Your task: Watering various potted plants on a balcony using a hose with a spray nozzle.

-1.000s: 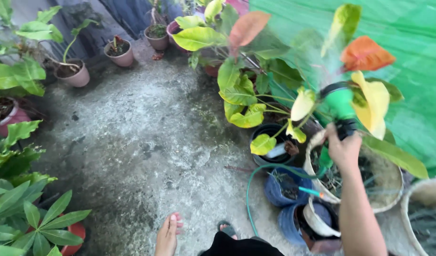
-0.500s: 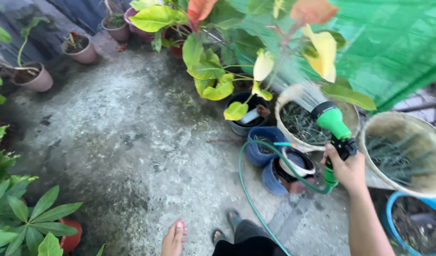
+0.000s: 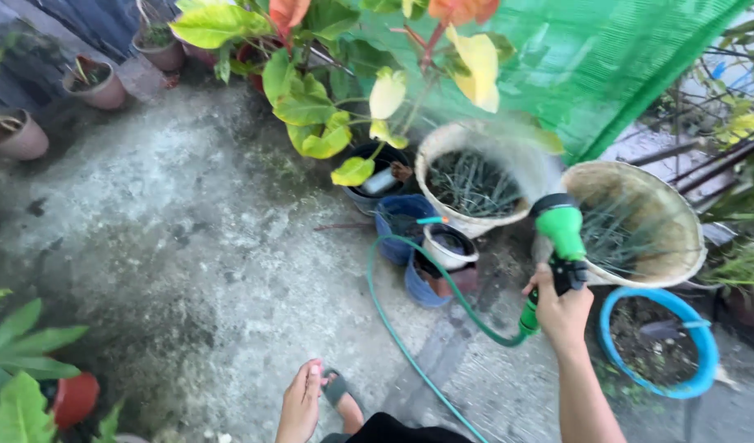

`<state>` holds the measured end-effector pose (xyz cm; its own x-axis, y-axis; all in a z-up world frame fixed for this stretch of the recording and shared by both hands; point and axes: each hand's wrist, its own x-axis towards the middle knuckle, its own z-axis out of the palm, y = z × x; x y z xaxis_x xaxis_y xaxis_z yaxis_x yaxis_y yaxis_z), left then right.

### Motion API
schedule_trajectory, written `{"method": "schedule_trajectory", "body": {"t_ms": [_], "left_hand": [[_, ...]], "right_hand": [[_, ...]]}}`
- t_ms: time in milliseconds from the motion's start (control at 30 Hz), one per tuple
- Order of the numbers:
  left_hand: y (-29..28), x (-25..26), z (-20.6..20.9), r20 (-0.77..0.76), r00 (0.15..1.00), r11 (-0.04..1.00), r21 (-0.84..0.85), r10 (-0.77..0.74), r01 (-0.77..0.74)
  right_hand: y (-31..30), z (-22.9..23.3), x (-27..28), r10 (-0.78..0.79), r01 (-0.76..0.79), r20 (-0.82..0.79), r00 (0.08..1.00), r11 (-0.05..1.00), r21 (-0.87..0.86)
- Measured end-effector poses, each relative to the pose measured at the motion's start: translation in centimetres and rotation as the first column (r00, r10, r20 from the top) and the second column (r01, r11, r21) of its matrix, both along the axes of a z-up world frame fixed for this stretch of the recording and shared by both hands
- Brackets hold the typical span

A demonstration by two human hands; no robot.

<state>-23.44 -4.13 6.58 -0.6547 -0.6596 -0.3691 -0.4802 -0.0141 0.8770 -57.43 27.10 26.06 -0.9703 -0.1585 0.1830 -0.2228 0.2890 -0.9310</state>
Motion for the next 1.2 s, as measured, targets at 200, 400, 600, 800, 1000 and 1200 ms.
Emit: {"method": "schedule_trajectory", "body": {"t_ms": [200, 400, 600, 800, 1000, 1200], "left_hand": [[11.8, 3.6, -3.0, -0.056, 0.997, 0.999, -0.023, -0.050, 0.049], [18.8, 4.8, 4.1, 0.106, 0.993, 0.998, -0.025, -0.050, 0.053], [24.5, 8.0, 6.9, 0.086, 0.996, 0.988, -0.151, -0.026, 0.038], [34.4, 14.2, 5.4, 0.053, 0.992, 0.993, 0.001, 0.114, -0.114], [46.4, 19.8, 4.6, 0.040, 0.978, 0.978, -0.036, 0.207, -0.205], [57.8, 26.4, 5.0, 0.011, 0.855, 0.855, 0.015, 0.518, -0.518]], "right_hand": [[10.2, -3.4, 0.7, 0.206, -0.180, 0.007, 0.979, 0.870, -0.460], [12.0, -4.1, 4.6, 0.316, -0.267, -0.044, 0.948, 0.710, -0.651], [17.1, -3.7, 11.3, 0.508, -0.442, 0.112, 0.854, 0.822, -0.361], [24.1, -2.8, 19.3, 0.719, -0.808, 0.385, 0.578, 0.571, 0.147], [26.7, -2.6, 28.0, 0.862, -0.942, 0.400, 0.310, 0.221, 0.254], [24.7, -3.6, 33.3, 0.949, -0.980, 0.291, 0.123, 0.070, 0.186]]}}
